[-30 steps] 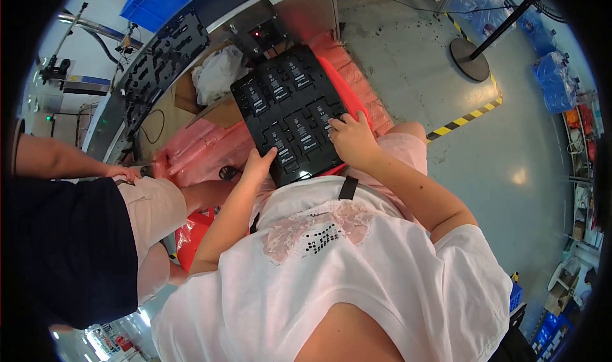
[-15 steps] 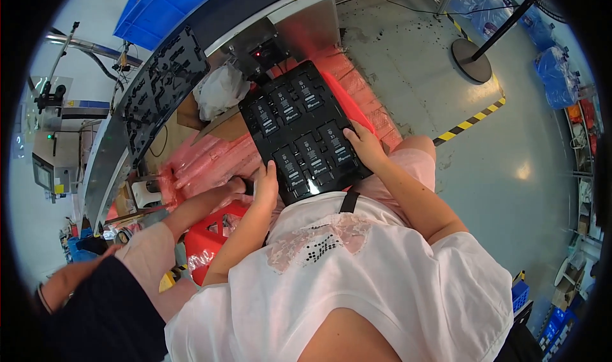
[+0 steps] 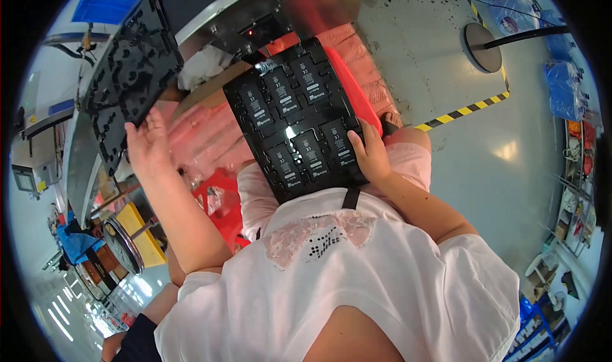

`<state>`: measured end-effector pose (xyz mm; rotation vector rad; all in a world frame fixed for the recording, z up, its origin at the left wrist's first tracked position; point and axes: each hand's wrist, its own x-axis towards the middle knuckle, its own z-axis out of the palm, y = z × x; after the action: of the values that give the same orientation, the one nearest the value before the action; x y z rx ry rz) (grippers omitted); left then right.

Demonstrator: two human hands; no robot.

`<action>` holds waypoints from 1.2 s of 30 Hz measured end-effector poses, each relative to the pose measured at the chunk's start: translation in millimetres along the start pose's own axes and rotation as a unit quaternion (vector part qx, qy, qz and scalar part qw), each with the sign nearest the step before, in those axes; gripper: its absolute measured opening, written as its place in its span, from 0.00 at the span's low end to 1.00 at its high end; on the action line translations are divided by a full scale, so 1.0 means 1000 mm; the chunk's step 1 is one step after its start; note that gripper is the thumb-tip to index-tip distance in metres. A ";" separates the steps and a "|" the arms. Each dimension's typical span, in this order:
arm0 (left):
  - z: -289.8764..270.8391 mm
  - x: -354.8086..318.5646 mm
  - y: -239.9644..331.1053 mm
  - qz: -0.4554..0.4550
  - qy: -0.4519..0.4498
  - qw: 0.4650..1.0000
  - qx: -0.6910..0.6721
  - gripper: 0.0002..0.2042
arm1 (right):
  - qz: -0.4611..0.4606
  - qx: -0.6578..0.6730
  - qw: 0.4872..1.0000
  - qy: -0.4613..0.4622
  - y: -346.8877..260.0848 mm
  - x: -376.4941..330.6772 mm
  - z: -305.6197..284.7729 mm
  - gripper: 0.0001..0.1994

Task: Assembling or inspecting electronic components at a workstation.

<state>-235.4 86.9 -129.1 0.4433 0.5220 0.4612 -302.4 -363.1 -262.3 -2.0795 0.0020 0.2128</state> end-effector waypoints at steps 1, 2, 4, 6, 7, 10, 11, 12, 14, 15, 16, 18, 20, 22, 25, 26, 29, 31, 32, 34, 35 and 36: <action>-0.016 0.006 0.009 -0.019 -0.064 0.998 -0.017 0.18 | 0.000 -0.002 1.000 0.006 0.000 -0.001 0.000 0.26; -0.013 -0.013 0.010 -0.059 -0.109 0.992 0.004 0.16 | 0.005 -0.008 1.000 -0.006 0.000 -0.001 -0.001 0.26; 0.007 -0.053 -0.006 0.028 0.003 0.996 0.086 0.16 | 0.007 -0.014 1.000 0.001 0.004 -0.001 -0.002 0.25; 0.016 -0.090 -0.004 0.109 0.154 0.960 0.206 0.16 | 0.017 -0.020 1.000 -0.014 0.005 -0.002 -0.003 0.25; 0.008 -0.109 0.003 0.108 0.205 0.943 0.237 0.17 | 0.024 -0.022 0.999 -0.018 0.004 0.000 -0.001 0.25; -0.001 -0.167 0.013 0.103 0.291 0.878 0.367 0.21 | 0.033 -0.039 0.998 -0.034 0.002 -0.003 -0.002 0.25; -0.006 -0.189 0.015 0.065 0.256 0.890 0.371 0.22 | 0.023 -0.038 0.998 -0.036 0.003 -0.005 -0.004 0.25; -0.001 -0.210 0.009 0.047 0.229 0.903 0.360 0.22 | 0.023 -0.042 0.998 -0.040 0.005 -0.005 -0.004 0.25; -0.015 -0.240 0.004 0.038 0.199 0.917 0.345 0.23 | 0.018 -0.043 0.998 -0.045 0.007 -0.005 -0.002 0.25; -0.039 -0.249 0.004 0.034 0.156 0.906 0.393 0.23 | 0.010 -0.042 0.998 -0.044 0.007 0.002 -0.002 0.25; -0.067 -0.252 0.001 0.025 0.115 0.890 0.440 0.23 | 0.001 -0.036 0.999 -0.036 0.008 0.004 -0.002 0.25; -0.130 -0.249 -0.007 0.036 0.126 0.874 0.468 0.23 | -0.009 -0.030 0.999 -0.028 0.009 -0.004 -0.005 0.24; -0.161 -0.234 -0.032 0.028 0.144 0.832 0.535 0.23 | -0.021 -0.012 0.999 -0.034 0.009 -0.001 -0.007 0.24; -0.112 -0.211 -0.087 0.035 0.111 0.804 0.583 0.21 | -0.016 0.044 0.998 -0.040 0.025 0.006 -0.006 0.26; -0.110 -0.176 -0.139 0.029 0.062 0.814 0.577 0.25 | 0.087 0.219 0.968 -0.090 0.012 0.011 -0.022 0.31; -0.109 -0.171 -0.153 0.042 0.044 0.805 0.590 0.25 | 0.073 0.217 0.970 -0.085 0.007 0.006 -0.029 0.31; -0.133 -0.132 -0.185 0.167 0.023 0.723 0.670 0.25 | 0.169 0.328 0.927 -0.062 -0.016 0.013 -0.037 0.35; -0.145 -0.109 -0.191 0.264 0.031 0.633 0.727 0.25 | 0.080 0.266 0.951 -0.139 -0.025 0.018 -0.038 0.37; -0.142 -0.105 -0.191 0.193 0.006 0.659 0.727 0.25 | 0.014 0.218 0.962 -0.164 -0.034 0.019 -0.042 0.38; -0.105 -0.131 -0.200 0.110 -0.027 0.716 0.689 0.25 | -0.002 0.122 0.982 -0.146 -0.006 0.040 -0.035 0.37; -0.105 -0.139 -0.199 0.123 -0.027 0.717 0.685 0.25 | -0.019 0.024 0.988 -0.151 0.008 0.054 -0.022 0.36; -0.106 -0.140 -0.201 0.115 -0.003 0.702 0.703 0.24 | -0.030 0.024 0.989 -0.146 0.024 0.068 -0.008 0.36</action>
<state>-341.9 -118.0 -262.3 2.0257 0.7553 0.2050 -236.6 -376.1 -289.4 -1.9795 -0.2308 0.4736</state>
